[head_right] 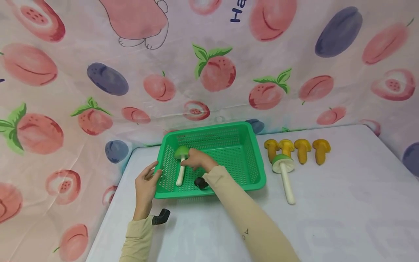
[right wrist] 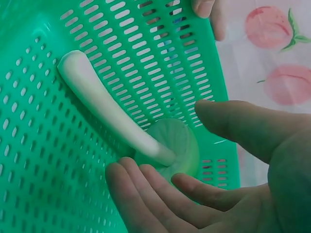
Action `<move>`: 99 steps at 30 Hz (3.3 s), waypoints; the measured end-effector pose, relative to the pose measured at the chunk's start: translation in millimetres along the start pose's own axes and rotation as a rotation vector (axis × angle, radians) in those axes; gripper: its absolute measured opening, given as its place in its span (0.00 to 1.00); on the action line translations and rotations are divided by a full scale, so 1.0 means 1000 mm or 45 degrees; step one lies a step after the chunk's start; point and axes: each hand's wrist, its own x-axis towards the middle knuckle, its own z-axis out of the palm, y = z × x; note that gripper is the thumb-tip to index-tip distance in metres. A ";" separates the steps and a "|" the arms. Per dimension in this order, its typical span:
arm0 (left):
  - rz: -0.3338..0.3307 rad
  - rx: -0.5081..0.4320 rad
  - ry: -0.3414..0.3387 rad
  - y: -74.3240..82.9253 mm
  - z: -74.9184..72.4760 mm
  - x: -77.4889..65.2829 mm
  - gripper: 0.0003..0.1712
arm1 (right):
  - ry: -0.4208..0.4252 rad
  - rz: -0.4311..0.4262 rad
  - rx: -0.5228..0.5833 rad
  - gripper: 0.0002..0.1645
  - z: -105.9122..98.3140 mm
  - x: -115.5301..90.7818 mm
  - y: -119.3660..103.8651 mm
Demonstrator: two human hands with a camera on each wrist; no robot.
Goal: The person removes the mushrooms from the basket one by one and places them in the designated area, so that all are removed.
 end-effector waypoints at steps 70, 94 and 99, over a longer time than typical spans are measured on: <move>-0.014 -0.026 0.004 -0.001 0.001 0.000 0.21 | 0.030 0.034 0.320 0.30 0.022 0.029 0.001; 0.013 -0.010 0.027 0.000 0.002 0.000 0.21 | 0.071 -0.081 0.239 0.32 0.004 0.003 -0.012; -0.014 -0.019 0.011 0.002 0.002 -0.001 0.21 | 0.098 -0.107 0.205 0.33 0.000 -0.005 -0.012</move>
